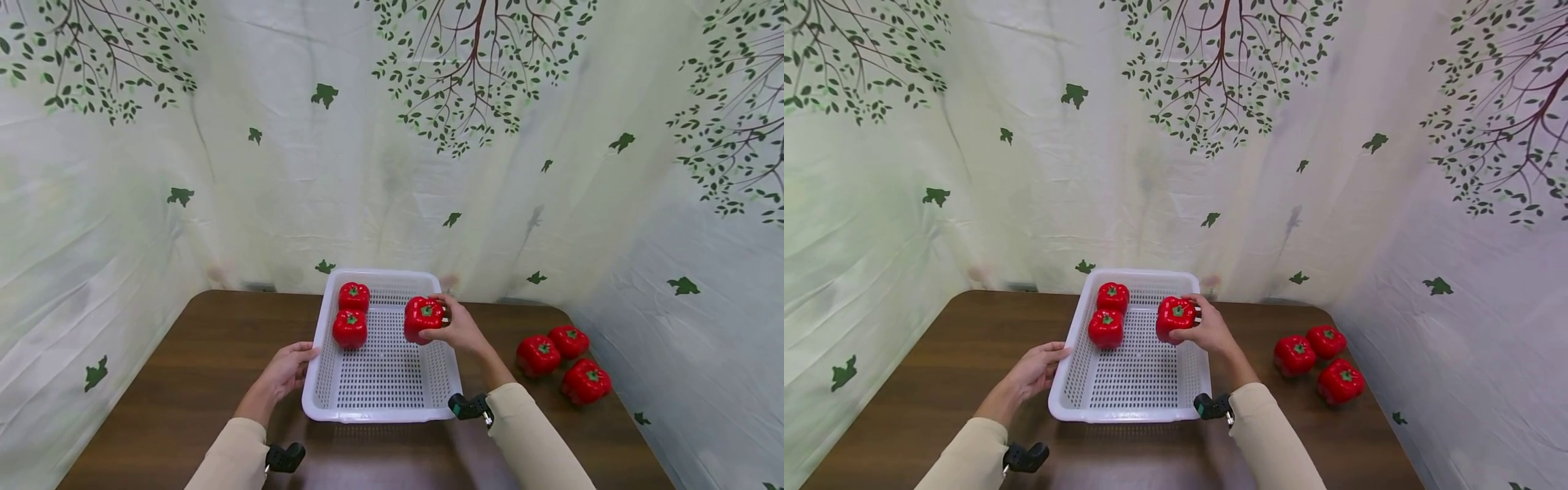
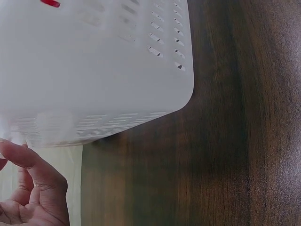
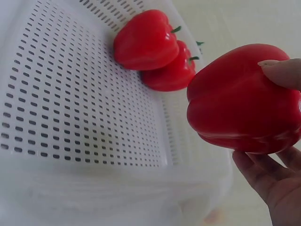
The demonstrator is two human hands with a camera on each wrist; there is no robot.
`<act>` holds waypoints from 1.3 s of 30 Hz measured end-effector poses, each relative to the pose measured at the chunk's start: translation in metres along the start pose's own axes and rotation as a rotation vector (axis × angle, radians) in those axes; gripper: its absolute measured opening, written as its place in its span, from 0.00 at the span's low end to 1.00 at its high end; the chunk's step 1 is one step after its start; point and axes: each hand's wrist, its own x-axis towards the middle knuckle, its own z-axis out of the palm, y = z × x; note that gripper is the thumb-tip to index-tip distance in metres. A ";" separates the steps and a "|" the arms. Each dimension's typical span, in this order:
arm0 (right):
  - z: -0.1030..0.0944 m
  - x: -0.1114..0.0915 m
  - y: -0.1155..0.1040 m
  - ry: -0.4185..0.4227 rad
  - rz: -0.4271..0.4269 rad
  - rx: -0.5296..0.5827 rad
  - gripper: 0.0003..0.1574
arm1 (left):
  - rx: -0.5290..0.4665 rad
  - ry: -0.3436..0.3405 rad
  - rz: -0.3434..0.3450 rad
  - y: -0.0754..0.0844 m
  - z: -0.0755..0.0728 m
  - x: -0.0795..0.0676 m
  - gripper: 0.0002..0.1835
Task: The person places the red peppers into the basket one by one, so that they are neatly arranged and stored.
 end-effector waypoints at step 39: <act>0.088 0.022 -0.023 -0.256 0.142 -0.168 0.43 | 0.001 -0.010 0.012 0.000 -0.002 -0.001 0.21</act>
